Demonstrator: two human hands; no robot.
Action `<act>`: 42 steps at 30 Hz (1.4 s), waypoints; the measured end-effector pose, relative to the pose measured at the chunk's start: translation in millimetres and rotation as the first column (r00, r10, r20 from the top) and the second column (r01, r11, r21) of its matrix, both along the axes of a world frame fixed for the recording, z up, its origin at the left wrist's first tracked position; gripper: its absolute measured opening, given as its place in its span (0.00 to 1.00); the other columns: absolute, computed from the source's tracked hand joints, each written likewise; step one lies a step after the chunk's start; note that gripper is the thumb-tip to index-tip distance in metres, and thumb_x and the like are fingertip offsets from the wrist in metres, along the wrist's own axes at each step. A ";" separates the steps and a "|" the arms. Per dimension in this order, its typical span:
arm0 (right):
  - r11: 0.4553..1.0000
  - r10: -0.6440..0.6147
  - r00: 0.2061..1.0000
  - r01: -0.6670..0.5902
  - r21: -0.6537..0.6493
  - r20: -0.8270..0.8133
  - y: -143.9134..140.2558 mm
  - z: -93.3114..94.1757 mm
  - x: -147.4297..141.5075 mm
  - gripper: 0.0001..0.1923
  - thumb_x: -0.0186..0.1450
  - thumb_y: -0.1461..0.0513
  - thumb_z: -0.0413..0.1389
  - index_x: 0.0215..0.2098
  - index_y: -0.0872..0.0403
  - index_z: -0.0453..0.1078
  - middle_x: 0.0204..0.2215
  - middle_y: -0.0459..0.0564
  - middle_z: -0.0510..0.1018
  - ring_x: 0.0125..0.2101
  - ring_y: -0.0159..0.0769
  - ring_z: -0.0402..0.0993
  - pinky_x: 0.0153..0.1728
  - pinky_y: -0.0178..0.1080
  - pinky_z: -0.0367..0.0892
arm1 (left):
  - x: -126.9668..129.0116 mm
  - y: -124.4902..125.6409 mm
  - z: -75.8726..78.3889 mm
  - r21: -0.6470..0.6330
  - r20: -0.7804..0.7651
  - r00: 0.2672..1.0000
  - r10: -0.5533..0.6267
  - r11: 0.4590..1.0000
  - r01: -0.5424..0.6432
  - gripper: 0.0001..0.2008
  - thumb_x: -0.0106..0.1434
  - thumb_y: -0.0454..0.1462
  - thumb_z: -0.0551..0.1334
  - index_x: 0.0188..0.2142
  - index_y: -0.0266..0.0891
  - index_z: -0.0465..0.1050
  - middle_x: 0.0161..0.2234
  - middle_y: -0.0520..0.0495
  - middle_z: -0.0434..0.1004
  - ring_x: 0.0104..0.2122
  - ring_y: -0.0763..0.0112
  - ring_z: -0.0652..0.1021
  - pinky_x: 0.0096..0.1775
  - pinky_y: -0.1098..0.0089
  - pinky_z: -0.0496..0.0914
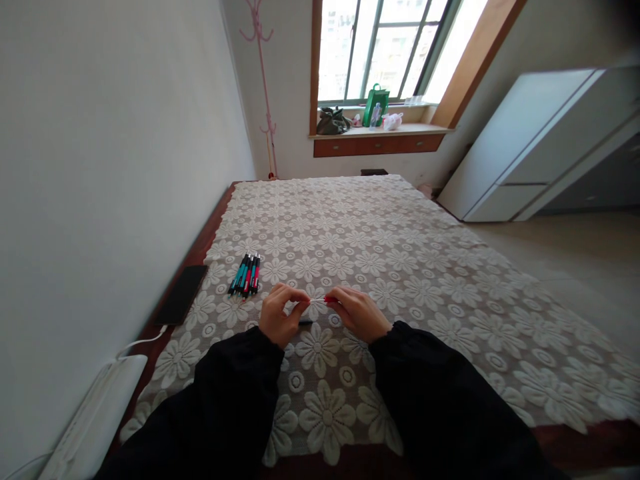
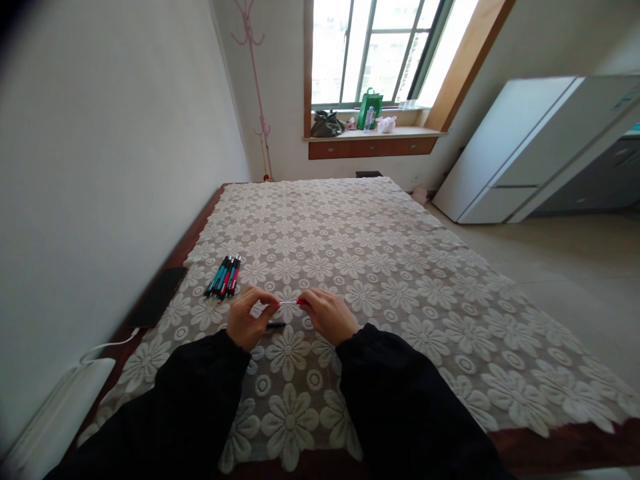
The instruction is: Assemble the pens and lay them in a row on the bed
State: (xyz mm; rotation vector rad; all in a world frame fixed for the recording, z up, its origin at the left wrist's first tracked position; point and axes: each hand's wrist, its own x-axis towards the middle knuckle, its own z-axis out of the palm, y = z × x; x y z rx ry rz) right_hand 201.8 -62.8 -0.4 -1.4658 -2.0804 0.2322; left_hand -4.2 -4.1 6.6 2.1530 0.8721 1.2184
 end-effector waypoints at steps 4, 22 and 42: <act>0.999 0.035 0.999 -0.035 0.031 0.014 -0.6 1.1 0.6 0.10 0.73 0.59 0.46 0.42 0.51 0.69 0.33 0.49 0.75 0.35 0.36 0.72 0.38 0.37 0.65 | 0.1 -0.4 0.0 -0.019 -0.018 0.999 -0.028 0.999 0.027 0.02 0.60 0.34 0.64 0.30 0.41 0.74 0.27 0.50 0.74 0.32 0.68 0.74 0.37 0.67 0.70; 0.993 0.088 0.995 -0.091 0.074 0.048 -2.1 -1.3 -0.3 0.14 0.74 0.58 0.44 0.46 0.52 0.71 0.33 0.50 0.76 0.33 0.35 0.72 0.35 0.36 0.64 | 1.4 -0.5 -9.2 -0.139 -0.044 0.999 0.032 0.990 -0.038 0.10 0.55 0.30 0.65 0.34 0.41 0.66 0.28 0.54 0.74 0.29 0.70 0.73 0.36 0.68 0.68; 0.995 -0.098 0.990 0.099 0.002 0.105 -3.6 0.1 1.3 0.13 0.72 0.63 0.46 0.47 0.50 0.71 0.37 0.48 0.76 0.33 0.34 0.71 0.36 0.35 0.61 | -3.9 12.1 -7.0 -0.119 -0.313 0.948 0.047 0.989 -0.089 0.07 0.57 0.31 0.58 0.36 0.41 0.72 0.33 0.50 0.76 0.36 0.66 0.74 0.40 0.66 0.67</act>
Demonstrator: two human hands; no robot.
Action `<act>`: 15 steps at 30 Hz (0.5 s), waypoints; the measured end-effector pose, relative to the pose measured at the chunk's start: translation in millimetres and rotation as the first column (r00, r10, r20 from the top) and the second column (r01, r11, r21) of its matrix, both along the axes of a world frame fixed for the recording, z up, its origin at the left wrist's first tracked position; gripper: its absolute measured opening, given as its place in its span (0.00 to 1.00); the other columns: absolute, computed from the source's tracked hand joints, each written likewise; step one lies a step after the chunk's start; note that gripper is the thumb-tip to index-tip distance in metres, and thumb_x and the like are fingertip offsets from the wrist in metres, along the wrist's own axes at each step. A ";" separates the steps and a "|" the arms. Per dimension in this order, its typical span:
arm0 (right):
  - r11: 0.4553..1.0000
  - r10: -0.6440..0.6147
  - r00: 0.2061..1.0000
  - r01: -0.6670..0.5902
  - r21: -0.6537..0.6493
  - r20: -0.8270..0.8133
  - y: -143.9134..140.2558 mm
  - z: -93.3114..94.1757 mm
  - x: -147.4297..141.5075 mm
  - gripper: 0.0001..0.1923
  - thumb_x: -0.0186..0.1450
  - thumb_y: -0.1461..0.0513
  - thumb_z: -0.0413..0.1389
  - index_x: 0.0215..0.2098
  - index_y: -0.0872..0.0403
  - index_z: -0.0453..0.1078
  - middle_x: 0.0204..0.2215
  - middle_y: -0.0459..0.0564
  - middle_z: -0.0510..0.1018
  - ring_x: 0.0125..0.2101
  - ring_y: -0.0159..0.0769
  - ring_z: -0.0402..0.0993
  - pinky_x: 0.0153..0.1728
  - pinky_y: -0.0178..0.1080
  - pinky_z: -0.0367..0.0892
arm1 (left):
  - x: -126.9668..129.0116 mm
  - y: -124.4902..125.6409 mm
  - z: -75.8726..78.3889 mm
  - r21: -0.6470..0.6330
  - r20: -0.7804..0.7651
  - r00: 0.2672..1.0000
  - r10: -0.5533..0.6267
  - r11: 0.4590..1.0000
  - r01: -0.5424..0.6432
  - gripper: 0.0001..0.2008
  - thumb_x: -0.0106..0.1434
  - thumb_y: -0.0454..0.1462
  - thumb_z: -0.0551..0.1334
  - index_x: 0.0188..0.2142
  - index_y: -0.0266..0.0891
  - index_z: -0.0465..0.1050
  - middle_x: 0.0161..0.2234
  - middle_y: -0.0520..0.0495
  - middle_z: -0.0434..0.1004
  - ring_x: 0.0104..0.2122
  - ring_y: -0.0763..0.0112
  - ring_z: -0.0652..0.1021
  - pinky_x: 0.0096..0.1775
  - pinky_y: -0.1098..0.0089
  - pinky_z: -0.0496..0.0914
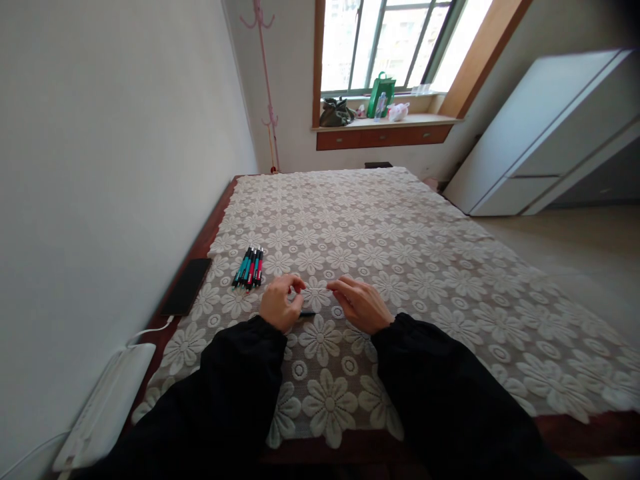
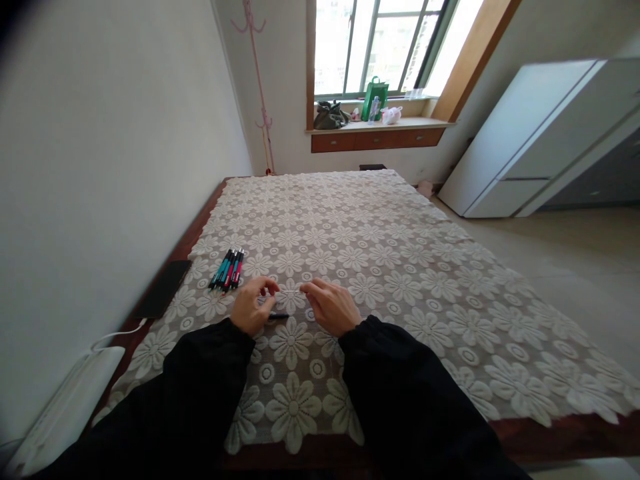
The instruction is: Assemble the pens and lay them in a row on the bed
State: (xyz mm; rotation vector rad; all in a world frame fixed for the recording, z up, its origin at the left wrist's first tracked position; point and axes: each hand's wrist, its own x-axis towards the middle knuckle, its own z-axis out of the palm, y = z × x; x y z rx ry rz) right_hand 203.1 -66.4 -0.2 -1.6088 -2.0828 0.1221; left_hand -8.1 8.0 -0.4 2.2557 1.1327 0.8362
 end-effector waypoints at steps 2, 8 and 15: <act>1.000 -0.022 0.999 0.022 -0.005 0.031 0.2 -0.1 -0.1 0.12 0.71 0.63 0.47 0.46 0.50 0.71 0.38 0.48 0.76 0.33 0.33 0.71 0.35 0.35 0.60 | 0.4 -0.6 0.5 0.007 -0.130 0.991 -0.021 1.000 0.022 0.10 0.52 0.29 0.60 0.34 0.41 0.72 0.34 0.50 0.76 0.38 0.64 0.74 0.42 0.64 0.66; 0.998 -0.046 0.991 0.052 -0.041 0.125 0.1 3.6 0.2 0.13 0.69 0.65 0.48 0.45 0.50 0.73 0.40 0.49 0.76 0.34 0.34 0.71 0.36 0.36 0.60 | 1.4 -3.1 1.7 0.014 -0.310 0.951 -0.002 1.000 0.007 0.05 0.56 0.34 0.61 0.34 0.43 0.73 0.38 0.48 0.76 0.43 0.61 0.73 0.44 0.62 0.65; 0.993 -0.040 0.986 0.058 -0.106 0.163 -0.1 3.1 1.1 0.13 0.68 0.65 0.50 0.44 0.48 0.75 0.40 0.48 0.75 0.34 0.32 0.71 0.35 0.35 0.60 | 1.6 -3.8 1.7 0.013 -0.348 0.938 0.003 1.000 0.002 0.02 0.61 0.37 0.61 0.33 0.42 0.73 0.39 0.48 0.76 0.44 0.62 0.72 0.45 0.63 0.64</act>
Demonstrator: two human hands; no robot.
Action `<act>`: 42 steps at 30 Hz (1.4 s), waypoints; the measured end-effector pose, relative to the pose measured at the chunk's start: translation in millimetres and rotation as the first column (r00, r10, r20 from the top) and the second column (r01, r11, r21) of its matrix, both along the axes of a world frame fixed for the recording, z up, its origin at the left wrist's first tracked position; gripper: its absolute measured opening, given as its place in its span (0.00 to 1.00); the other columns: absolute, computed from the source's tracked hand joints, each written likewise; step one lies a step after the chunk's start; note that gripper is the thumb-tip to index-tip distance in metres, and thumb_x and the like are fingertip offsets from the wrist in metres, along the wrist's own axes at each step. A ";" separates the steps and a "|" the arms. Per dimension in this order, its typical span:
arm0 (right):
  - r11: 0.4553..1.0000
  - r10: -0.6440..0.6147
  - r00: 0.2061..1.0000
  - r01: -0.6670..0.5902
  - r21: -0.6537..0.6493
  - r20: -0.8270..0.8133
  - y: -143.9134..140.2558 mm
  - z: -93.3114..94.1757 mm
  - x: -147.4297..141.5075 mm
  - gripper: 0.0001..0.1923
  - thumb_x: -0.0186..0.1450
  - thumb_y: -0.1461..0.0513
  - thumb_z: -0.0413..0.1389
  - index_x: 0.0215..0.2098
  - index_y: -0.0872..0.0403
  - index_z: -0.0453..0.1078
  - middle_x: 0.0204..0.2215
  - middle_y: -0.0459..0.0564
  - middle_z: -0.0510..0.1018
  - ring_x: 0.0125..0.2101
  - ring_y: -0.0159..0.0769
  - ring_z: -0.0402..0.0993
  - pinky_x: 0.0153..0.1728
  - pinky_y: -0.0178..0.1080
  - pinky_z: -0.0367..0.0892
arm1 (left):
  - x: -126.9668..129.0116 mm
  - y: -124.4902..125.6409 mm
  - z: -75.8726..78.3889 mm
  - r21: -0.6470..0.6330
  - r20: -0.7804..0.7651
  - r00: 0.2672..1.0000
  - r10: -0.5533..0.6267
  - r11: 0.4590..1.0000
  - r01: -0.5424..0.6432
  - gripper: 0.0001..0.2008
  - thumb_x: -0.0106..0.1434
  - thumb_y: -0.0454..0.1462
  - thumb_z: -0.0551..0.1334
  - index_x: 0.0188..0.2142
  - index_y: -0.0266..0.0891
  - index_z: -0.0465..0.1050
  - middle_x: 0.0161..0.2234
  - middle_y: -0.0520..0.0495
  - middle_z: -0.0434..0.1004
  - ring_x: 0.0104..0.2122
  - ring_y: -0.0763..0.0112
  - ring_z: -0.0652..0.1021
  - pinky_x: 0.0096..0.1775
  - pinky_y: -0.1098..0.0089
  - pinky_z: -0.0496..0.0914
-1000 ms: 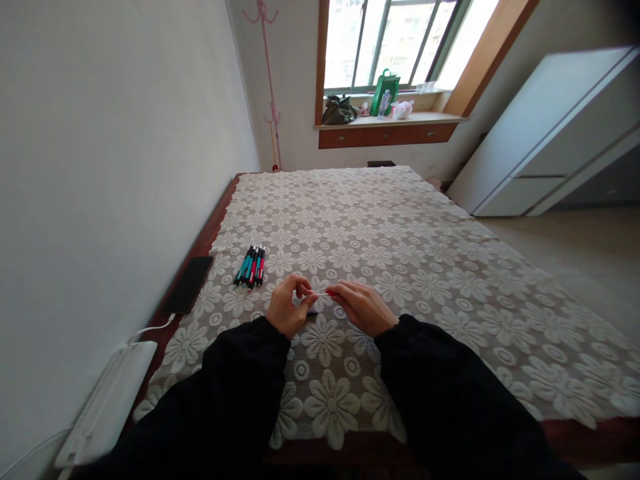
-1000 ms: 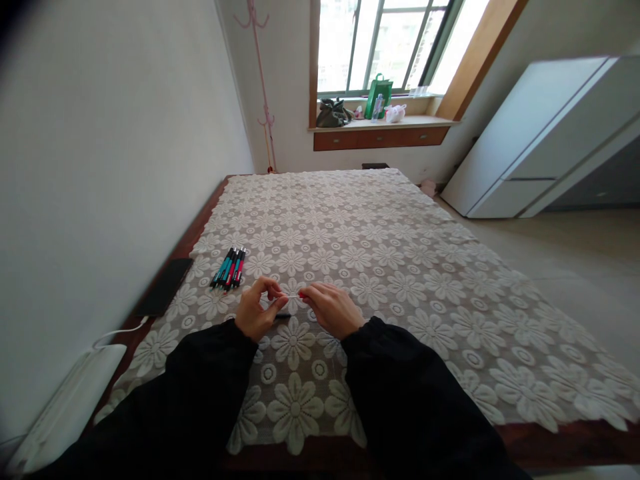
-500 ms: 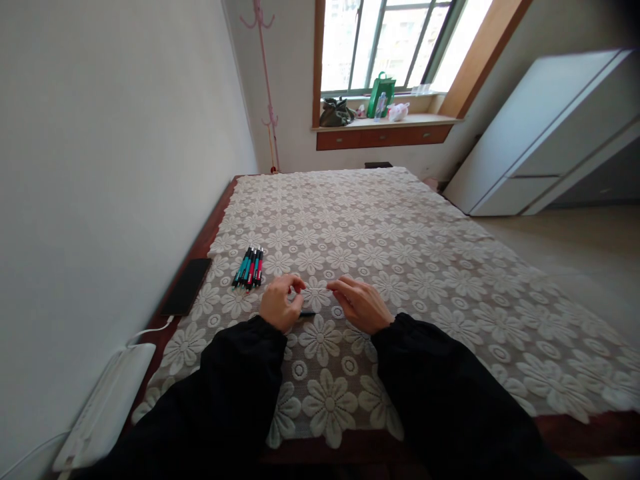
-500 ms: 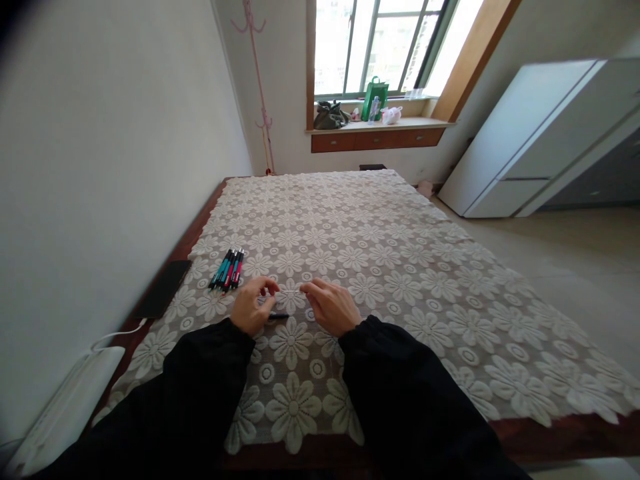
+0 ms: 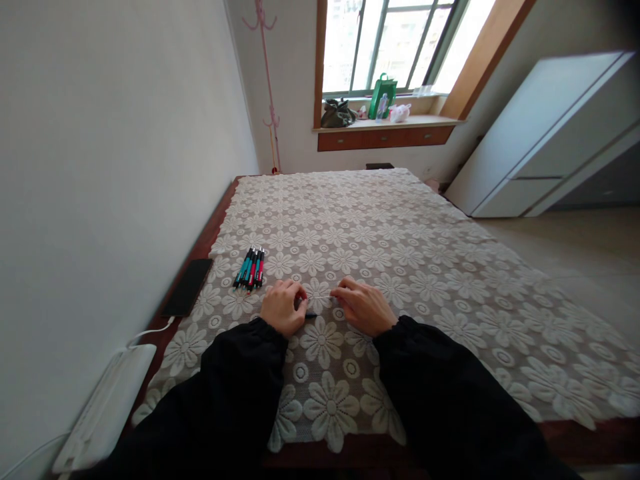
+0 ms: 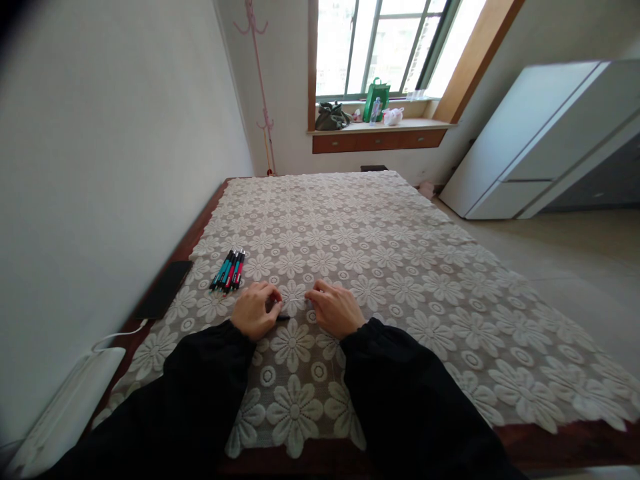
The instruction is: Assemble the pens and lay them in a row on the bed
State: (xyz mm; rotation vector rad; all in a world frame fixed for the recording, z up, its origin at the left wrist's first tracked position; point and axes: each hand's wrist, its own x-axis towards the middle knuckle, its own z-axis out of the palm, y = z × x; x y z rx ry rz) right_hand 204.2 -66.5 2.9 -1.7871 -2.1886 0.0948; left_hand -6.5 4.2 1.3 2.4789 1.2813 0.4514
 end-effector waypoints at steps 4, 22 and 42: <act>1.000 -0.010 1.000 0.010 -0.003 -0.018 -0.4 0.4 -0.3 0.14 0.69 0.65 0.50 0.45 0.49 0.76 0.40 0.49 0.76 0.34 0.33 0.72 0.35 0.35 0.60 | -0.5 1.2 -3.4 0.010 0.032 0.999 -0.022 1.000 0.021 0.02 0.61 0.35 0.61 0.34 0.42 0.73 0.39 0.47 0.76 0.43 0.61 0.73 0.44 0.61 0.64; 1.000 0.022 0.998 -0.021 0.019 -0.061 -0.2 -1.5 -0.4 0.13 0.69 0.65 0.50 0.44 0.48 0.76 0.39 0.48 0.75 0.34 0.33 0.72 0.34 0.35 0.61 | -1.5 2.3 -6.2 0.006 0.105 0.994 -0.035 0.999 0.034 0.03 0.63 0.35 0.60 0.34 0.43 0.74 0.38 0.47 0.77 0.43 0.60 0.74 0.43 0.61 0.64; 1.000 0.003 0.996 -0.002 0.020 -0.087 -0.7 -0.5 -0.3 0.12 0.68 0.64 0.51 0.44 0.49 0.75 0.40 0.48 0.76 0.35 0.34 0.73 0.34 0.35 0.61 | -1.5 1.8 -8.8 0.030 0.110 0.993 -0.044 0.999 0.041 0.03 0.63 0.35 0.60 0.35 0.44 0.73 0.39 0.47 0.78 0.43 0.60 0.74 0.43 0.61 0.64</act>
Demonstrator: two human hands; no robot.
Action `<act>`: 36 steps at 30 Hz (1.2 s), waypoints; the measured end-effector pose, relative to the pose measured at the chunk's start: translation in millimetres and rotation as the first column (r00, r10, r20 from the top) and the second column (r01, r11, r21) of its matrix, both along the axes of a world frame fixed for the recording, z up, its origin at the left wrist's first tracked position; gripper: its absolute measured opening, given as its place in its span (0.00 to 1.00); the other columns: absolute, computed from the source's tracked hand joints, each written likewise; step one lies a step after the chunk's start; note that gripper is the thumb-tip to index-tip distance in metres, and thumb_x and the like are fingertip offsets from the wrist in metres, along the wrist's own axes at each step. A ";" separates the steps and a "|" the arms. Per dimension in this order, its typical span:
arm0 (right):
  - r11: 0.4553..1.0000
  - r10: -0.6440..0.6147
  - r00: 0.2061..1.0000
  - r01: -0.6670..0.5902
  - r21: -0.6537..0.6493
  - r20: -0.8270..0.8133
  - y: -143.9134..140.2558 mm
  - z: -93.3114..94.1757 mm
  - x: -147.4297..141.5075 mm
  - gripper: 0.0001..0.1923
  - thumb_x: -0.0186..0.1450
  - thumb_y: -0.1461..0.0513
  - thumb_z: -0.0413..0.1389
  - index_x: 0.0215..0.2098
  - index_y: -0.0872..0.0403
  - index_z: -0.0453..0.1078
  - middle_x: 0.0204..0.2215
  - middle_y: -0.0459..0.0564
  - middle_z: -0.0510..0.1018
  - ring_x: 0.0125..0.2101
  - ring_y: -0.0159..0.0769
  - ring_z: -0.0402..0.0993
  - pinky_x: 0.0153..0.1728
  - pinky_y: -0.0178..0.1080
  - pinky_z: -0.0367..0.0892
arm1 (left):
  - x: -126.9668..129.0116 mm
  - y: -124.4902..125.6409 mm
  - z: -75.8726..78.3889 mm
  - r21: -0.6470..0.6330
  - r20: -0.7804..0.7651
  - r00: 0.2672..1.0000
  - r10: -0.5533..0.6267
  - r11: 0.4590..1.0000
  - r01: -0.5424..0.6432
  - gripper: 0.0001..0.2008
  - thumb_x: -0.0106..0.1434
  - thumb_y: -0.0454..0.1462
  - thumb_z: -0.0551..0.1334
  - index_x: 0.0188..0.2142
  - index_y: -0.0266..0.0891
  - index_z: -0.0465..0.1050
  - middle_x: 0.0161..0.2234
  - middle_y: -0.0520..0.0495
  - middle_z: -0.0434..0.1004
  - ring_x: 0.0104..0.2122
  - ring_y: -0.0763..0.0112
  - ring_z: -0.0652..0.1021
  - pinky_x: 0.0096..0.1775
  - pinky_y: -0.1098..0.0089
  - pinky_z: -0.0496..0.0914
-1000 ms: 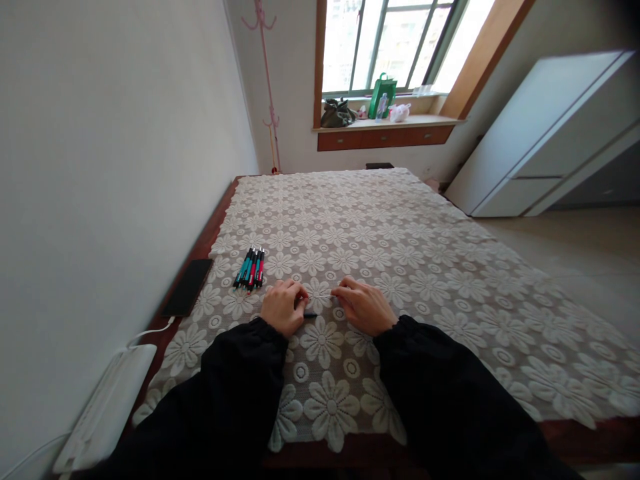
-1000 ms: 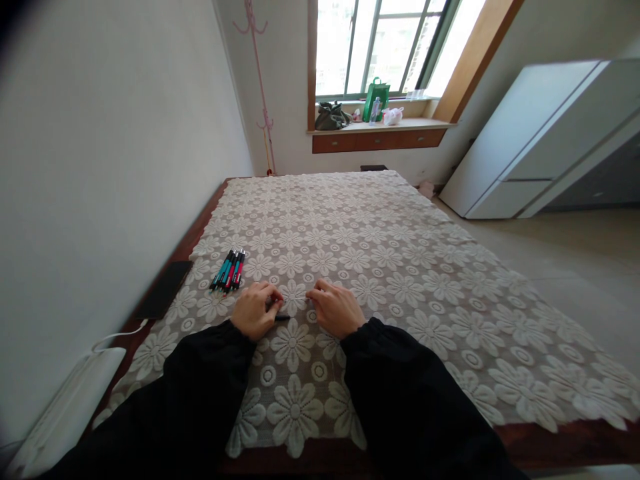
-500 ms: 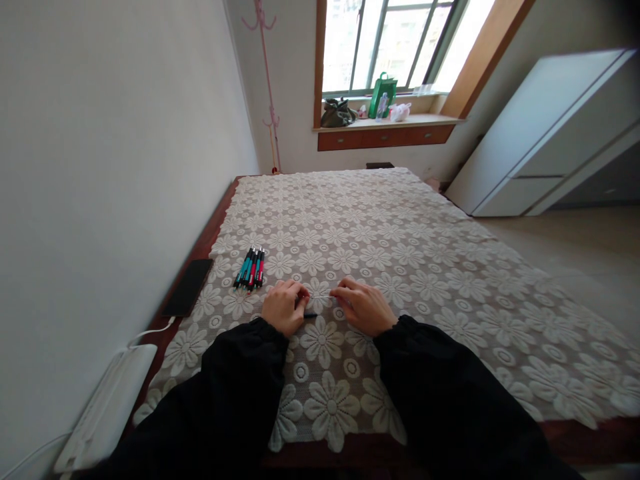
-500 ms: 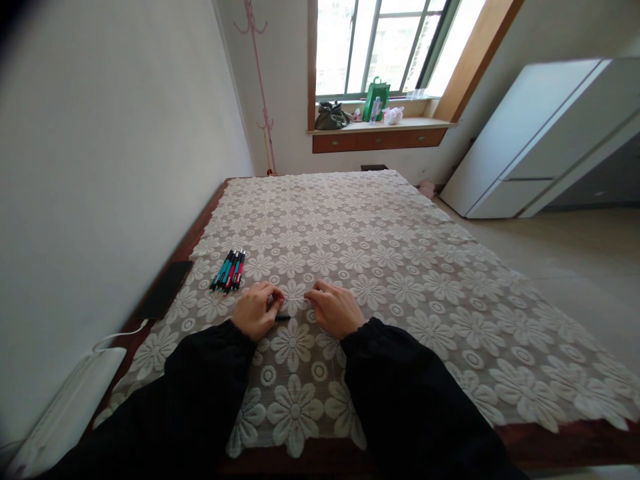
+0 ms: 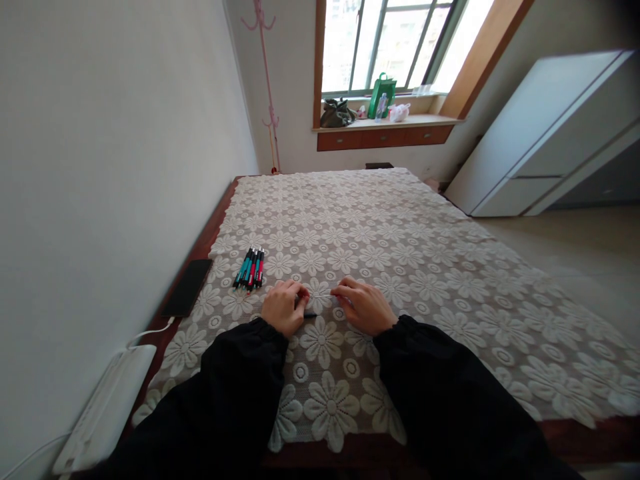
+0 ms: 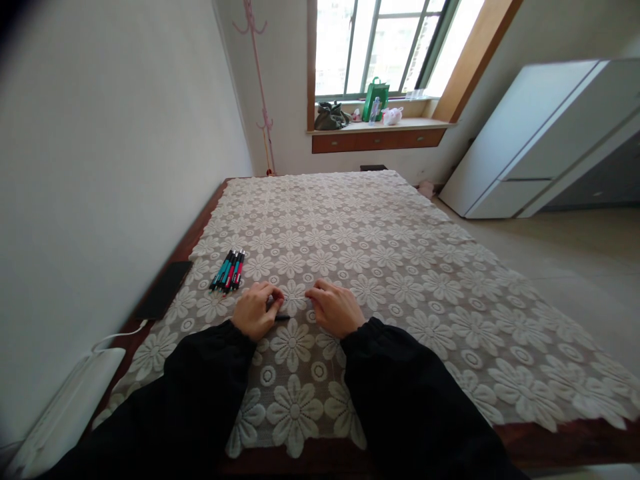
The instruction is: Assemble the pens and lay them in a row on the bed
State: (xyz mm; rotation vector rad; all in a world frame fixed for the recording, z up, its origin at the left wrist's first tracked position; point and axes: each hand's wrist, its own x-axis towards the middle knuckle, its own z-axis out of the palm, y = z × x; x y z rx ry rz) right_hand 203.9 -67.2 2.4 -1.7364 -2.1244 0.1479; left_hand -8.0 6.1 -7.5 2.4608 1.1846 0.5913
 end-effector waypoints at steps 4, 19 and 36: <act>1.000 0.014 1.000 -0.014 0.002 -0.015 0.1 -0.9 -0.2 0.12 0.69 0.64 0.50 0.44 0.49 0.75 0.40 0.48 0.76 0.35 0.34 0.73 0.34 0.35 0.62 | 0.0 -0.3 1.0 -0.001 0.011 1.000 -0.012 1.000 0.012 0.03 0.63 0.35 0.60 0.35 0.44 0.73 0.38 0.47 0.78 0.43 0.60 0.74 0.43 0.61 0.65; 0.982 0.186 0.980 -0.188 -0.026 -0.066 -0.9 1.7 -4.4 0.14 0.72 0.64 0.45 0.51 0.50 0.68 0.40 0.50 0.77 0.38 0.35 0.74 0.36 0.35 0.63 | 1.5 -2.6 5.3 -0.026 0.151 0.979 -0.136 0.990 0.142 0.04 0.64 0.36 0.60 0.37 0.44 0.74 0.35 0.48 0.77 0.42 0.63 0.76 0.45 0.65 0.70; 0.979 0.154 0.986 -0.161 -0.126 -0.058 -1.3 0.3 -7.8 0.11 0.73 0.59 0.46 0.47 0.50 0.67 0.40 0.48 0.80 0.38 0.38 0.77 0.35 0.36 0.62 | 0.5 -0.9 -1.9 -0.048 0.242 0.959 -0.150 0.985 0.166 0.04 0.62 0.35 0.64 0.36 0.44 0.79 0.33 0.50 0.76 0.38 0.68 0.78 0.44 0.68 0.71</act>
